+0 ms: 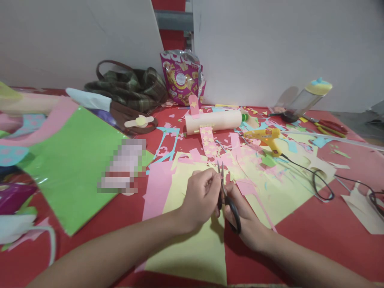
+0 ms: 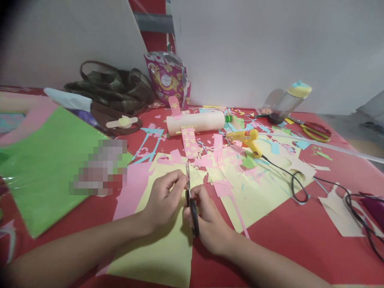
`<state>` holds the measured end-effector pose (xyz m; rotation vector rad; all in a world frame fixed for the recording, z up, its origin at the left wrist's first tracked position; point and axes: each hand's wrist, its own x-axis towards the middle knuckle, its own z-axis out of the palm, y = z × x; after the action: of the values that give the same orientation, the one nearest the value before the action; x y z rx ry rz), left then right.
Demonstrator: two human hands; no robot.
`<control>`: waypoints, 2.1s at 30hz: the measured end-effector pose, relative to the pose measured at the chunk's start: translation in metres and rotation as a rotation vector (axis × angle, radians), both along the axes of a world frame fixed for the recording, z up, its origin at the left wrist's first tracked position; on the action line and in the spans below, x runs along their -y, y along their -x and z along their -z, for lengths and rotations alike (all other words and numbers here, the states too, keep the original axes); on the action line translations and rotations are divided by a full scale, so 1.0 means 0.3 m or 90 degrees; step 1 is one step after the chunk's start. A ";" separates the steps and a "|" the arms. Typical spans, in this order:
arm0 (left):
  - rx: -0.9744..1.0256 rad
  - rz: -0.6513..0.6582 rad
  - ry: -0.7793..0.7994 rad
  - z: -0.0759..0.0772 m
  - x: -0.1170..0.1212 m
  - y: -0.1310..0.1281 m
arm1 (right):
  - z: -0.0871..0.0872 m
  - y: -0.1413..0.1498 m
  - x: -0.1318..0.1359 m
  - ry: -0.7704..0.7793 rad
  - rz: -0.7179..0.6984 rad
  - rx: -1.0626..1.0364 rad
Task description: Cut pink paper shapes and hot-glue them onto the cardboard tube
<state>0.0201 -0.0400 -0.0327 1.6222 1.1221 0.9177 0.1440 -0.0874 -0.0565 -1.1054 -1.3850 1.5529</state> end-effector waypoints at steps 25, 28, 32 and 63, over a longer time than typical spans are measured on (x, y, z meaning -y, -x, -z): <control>0.009 -0.025 -0.001 0.000 -0.009 -0.005 | 0.003 0.013 -0.018 0.046 0.099 -0.090; 0.012 -0.009 0.022 -0.001 -0.011 -0.009 | 0.001 0.006 -0.037 0.021 0.173 -0.116; -0.019 0.016 0.051 0.001 -0.015 -0.015 | 0.005 -0.015 -0.067 0.003 0.284 -0.138; 0.144 0.139 0.346 0.006 -0.062 -0.015 | -0.014 -0.043 -0.098 -0.022 0.373 -0.092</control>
<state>0.0246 -0.0214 -0.0346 1.1351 0.9136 0.5690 0.1570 -0.0581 -0.0523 -1.2133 -0.8774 1.1469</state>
